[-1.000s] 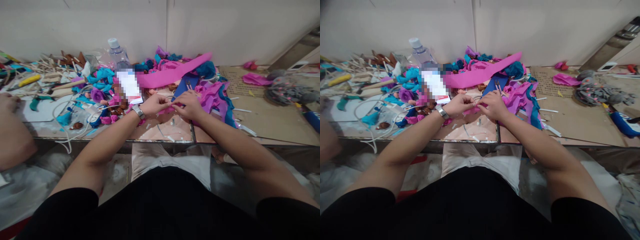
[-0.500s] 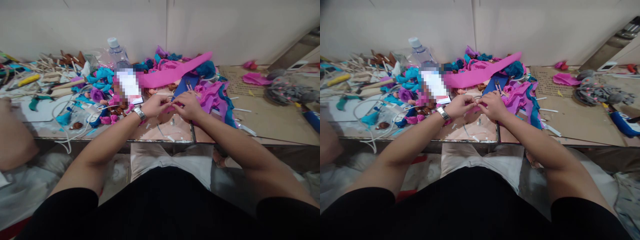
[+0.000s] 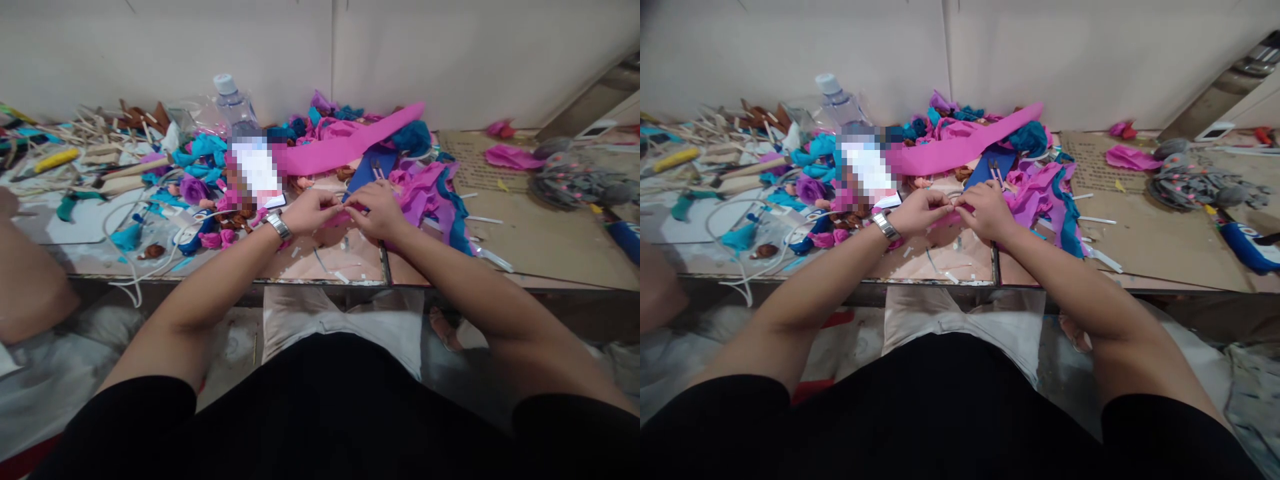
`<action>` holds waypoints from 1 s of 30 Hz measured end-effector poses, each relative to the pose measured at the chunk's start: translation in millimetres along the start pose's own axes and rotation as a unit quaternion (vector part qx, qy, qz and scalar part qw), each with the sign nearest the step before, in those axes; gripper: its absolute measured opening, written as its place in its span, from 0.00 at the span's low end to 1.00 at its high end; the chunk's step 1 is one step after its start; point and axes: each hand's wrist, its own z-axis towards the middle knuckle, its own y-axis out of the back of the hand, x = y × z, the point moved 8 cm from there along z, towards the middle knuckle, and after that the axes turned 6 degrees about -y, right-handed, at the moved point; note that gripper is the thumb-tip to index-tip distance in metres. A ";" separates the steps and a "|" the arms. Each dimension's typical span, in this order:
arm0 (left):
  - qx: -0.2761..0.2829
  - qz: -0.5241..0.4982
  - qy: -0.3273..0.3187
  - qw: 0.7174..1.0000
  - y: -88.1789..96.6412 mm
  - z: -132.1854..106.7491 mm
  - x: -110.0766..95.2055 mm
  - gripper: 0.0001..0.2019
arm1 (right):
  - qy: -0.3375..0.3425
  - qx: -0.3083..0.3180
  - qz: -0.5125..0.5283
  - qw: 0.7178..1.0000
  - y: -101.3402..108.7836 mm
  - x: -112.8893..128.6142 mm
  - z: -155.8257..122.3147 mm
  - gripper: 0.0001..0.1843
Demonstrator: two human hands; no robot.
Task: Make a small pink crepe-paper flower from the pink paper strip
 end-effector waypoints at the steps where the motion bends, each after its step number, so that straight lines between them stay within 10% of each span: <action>1: 0.001 -0.005 0.000 1.000 -0.2 0.0 0.6 0.16 | 0.001 -0.001 0.000 1.000 0.2 -0.1 0.1 0.11; 19: -0.017 0.152 -0.107 0.982 3.3 -1.3 -18.5 0.11 | -0.008 0.022 -0.007 1.000 -4.4 -2.8 0.0 0.11; 30: -0.027 0.104 -0.056 0.993 5.2 -0.6 -13.3 0.15 | -0.007 0.019 -0.004 1.000 -3.6 -4.7 0.5 0.15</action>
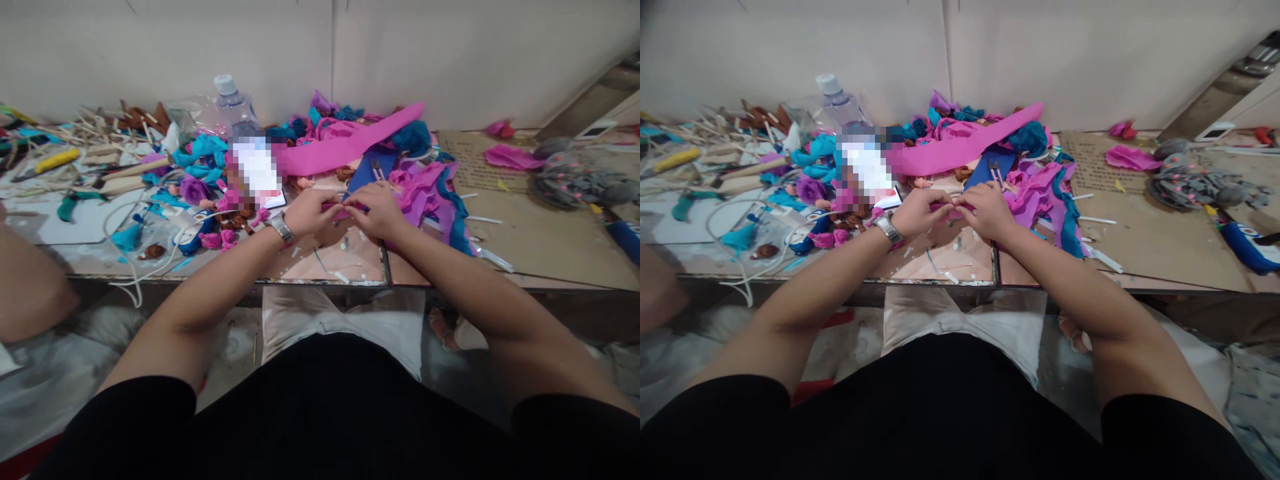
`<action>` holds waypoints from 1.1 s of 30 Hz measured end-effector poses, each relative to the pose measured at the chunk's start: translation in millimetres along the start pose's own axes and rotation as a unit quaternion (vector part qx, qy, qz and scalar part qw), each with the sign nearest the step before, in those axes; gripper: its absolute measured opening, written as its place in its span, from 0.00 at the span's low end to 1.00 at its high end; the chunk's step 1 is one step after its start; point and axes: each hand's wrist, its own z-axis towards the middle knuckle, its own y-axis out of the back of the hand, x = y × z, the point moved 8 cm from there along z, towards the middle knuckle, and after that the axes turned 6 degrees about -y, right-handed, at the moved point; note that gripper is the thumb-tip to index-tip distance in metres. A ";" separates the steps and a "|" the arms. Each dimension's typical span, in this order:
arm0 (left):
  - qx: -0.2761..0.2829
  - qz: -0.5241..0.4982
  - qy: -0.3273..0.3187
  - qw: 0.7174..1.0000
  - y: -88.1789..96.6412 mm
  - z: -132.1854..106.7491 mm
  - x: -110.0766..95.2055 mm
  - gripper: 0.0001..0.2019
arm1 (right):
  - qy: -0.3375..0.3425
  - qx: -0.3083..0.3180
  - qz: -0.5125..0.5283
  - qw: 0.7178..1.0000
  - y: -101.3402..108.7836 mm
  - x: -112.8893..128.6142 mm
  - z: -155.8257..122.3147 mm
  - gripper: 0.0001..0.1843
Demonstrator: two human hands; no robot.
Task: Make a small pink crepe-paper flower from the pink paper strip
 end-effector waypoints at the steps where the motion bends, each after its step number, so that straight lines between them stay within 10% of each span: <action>1: -0.001 -0.011 0.007 1.000 0.1 -0.4 0.8 0.16 | 0.006 0.002 0.003 1.000 -0.1 -0.1 -0.1 0.16; 33: -0.014 -0.001 -0.030 0.999 5.1 -0.4 -4.5 0.14 | 0.005 -0.023 0.024 0.999 3.4 -1.5 0.6 0.20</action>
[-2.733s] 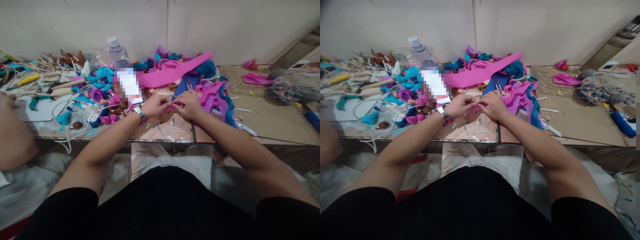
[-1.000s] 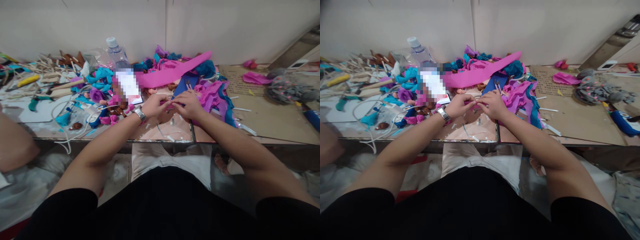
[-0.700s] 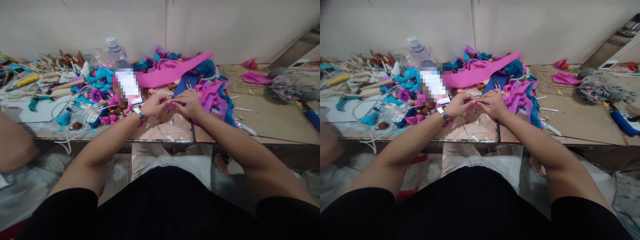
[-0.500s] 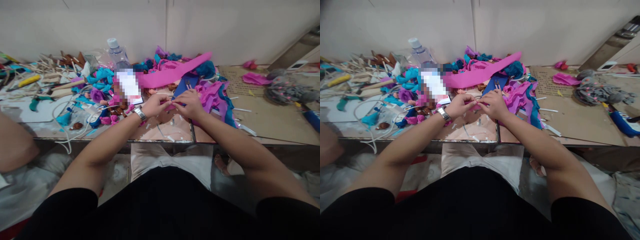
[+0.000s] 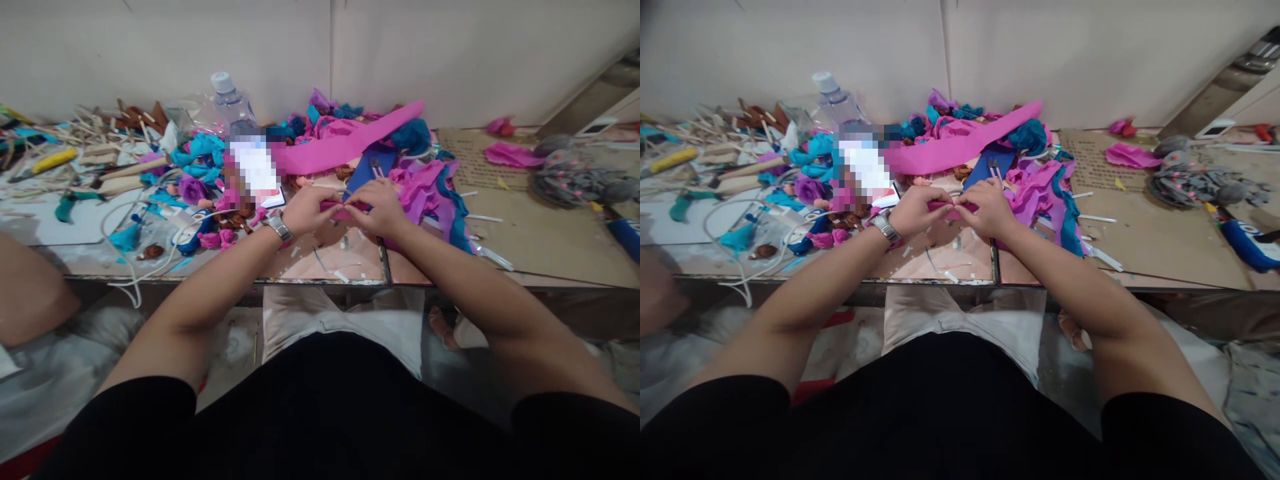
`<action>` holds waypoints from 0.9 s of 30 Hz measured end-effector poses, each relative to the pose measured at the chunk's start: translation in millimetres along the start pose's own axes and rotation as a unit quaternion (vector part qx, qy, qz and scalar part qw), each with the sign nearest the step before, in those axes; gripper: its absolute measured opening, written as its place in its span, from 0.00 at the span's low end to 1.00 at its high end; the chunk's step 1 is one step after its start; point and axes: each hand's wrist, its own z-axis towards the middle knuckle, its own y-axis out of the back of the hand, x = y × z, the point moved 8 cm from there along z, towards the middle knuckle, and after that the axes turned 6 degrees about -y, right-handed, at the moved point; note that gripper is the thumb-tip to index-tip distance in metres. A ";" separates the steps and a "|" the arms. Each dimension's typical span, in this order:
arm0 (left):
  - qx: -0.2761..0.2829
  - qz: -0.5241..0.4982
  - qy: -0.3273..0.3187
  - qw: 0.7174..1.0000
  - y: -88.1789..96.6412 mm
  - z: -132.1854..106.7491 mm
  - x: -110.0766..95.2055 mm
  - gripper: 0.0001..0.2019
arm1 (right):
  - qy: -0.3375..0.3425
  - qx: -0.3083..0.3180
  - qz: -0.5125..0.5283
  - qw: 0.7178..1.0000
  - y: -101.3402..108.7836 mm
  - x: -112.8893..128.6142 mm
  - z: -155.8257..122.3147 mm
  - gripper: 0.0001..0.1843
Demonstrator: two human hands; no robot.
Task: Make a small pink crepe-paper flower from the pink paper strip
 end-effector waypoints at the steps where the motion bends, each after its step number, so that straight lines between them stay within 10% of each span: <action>1: 0.002 0.004 -0.001 1.000 -0.2 0.1 0.0 0.13 | -0.003 0.004 0.000 1.000 -0.4 0.1 0.2 0.20; 27: 0.012 -0.020 0.040 0.999 -3.1 0.6 5.6 0.15 | -0.025 0.043 -0.015 0.999 -4.2 -2.8 1.9 0.14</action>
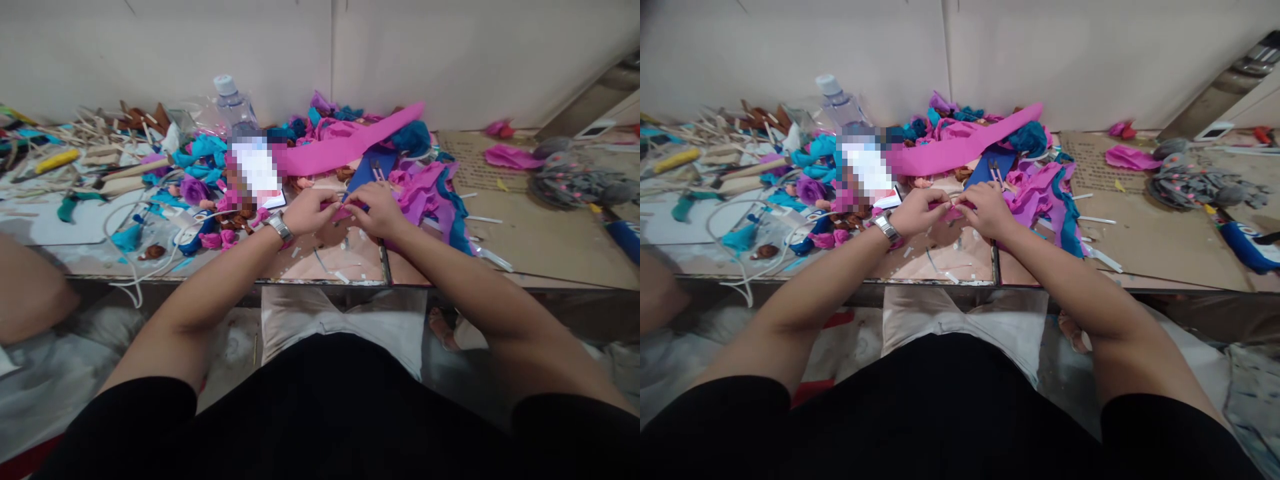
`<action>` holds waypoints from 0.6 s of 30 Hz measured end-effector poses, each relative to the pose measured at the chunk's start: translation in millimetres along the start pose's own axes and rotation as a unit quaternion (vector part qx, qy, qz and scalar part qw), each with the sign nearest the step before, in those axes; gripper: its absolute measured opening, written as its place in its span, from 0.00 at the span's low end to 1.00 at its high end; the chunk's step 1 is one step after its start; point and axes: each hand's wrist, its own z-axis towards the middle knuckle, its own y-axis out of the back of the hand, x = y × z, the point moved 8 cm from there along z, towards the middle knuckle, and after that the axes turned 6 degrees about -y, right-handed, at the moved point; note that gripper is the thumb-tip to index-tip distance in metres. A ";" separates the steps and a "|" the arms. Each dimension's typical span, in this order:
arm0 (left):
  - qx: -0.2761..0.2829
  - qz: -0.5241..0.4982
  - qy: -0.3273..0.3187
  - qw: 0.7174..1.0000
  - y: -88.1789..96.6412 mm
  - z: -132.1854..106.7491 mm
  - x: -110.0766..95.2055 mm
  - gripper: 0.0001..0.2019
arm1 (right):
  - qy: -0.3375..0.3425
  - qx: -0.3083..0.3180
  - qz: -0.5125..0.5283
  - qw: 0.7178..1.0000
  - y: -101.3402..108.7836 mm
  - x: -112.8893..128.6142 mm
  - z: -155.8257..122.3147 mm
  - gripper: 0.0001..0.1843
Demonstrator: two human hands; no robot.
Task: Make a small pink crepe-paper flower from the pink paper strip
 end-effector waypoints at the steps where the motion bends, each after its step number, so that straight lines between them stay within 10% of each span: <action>1: -0.003 -0.010 0.011 1.000 -0.1 0.0 2.4 0.15 | 0.001 -0.001 0.001 1.000 0.5 0.4 0.0 0.14; 18: 0.009 -0.115 0.053 0.992 -7.8 -0.5 9.6 0.14 | 0.011 0.015 0.005 1.000 -0.3 5.2 -2.2 0.11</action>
